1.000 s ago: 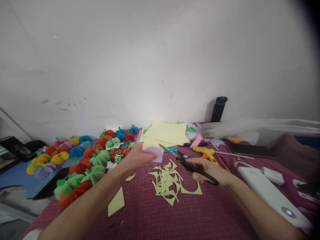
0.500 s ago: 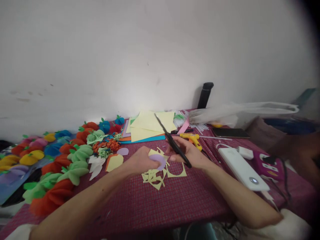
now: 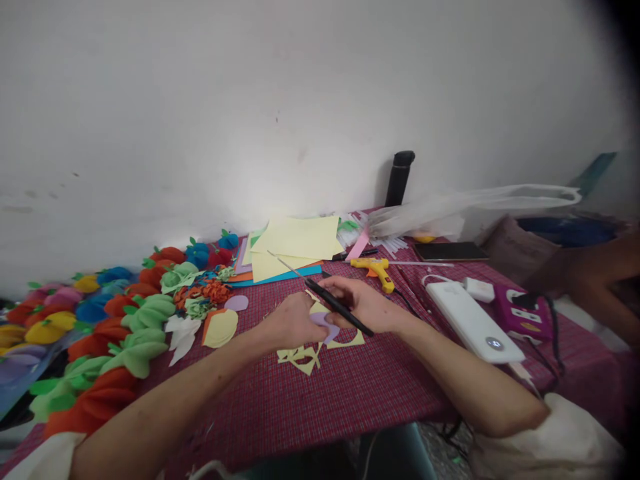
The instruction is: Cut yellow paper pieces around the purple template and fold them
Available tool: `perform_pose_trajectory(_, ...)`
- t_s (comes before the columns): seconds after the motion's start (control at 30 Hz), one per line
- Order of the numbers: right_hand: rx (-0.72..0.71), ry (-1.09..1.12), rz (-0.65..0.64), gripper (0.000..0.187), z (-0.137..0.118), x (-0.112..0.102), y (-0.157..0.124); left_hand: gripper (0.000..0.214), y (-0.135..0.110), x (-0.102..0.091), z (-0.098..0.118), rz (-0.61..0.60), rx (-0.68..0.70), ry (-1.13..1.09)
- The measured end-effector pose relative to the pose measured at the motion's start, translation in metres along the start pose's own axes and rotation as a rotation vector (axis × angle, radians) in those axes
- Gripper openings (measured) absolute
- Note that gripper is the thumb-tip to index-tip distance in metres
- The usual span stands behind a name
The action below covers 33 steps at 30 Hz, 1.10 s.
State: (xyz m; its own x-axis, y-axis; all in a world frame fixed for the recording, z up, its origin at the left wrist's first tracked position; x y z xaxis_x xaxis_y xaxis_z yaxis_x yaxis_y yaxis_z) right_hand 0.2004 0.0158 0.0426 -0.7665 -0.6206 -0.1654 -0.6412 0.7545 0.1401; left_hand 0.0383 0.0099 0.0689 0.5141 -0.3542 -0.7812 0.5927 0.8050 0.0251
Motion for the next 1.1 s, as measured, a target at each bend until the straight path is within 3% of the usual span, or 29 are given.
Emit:
perform_pose_trajectory(0.1,0.003,0.003,-0.008,0.045,0.003,-0.001,0.0,0.044,0.002,0.004,-0.004,0.037,0.007,-0.119)
perform_pose_trajectory(0.23,-0.01,0.034,0.012,0.048,0.002,-0.001,0.001,0.021,0.001,0.004,-0.008,0.123,-0.078,-0.268)
perform_pose_trajectory(0.3,-0.007,0.058,0.058,0.047,0.0,-0.003,0.002,0.012,-0.002,0.001,-0.007,0.076,-0.119,-0.342)
perform_pose_trajectory(0.37,-0.005,0.087,0.131,0.046,-0.003,-0.006,0.002,0.017,-0.006,-0.001,-0.006,0.059,-0.153,-0.519)
perform_pose_trajectory(0.43,-0.015,0.113,0.206,0.047,-0.004,-0.008,0.002,0.029,-0.01,0.002,-0.006,0.164,-0.173,-0.798)
perform_pose_trajectory(0.5,-0.034,0.132,0.261,0.048,-0.003,-0.01,0.003,0.036,-0.012,0.01,-0.007,0.355,-0.176,-1.045)
perform_pose_trajectory(0.57,-0.042,0.139,0.286,0.049,-0.001,-0.009,0.004,0.037,-0.012,0.022,-0.009,0.492,-0.156,-1.163)
perform_pose_trajectory(0.8,-0.033,0.116,0.315,0.048,0.006,-0.005,0.007,0.024,0.002,0.045,-0.007,0.701,-0.119,-1.208)
perform_pose_trajectory(1.1,-0.045,0.112,0.304,0.044,0.012,-0.004,0.009,0.022,0.005,0.049,-0.008,0.712,-0.107,-1.24)
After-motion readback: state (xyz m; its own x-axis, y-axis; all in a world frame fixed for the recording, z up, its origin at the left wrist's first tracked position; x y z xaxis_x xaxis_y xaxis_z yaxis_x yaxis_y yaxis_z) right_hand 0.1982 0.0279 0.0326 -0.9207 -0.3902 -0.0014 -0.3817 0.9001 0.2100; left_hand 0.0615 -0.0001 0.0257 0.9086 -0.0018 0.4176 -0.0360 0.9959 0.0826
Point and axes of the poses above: each hand's wrist, its own y-axis towards the middle knuckle, its own x-axis out of the palm, z = x × y, the point moved 1 cm from there along y, towards the middle knuckle, and after that the axes turned 9 degrees about x, right-handed, at the moved point
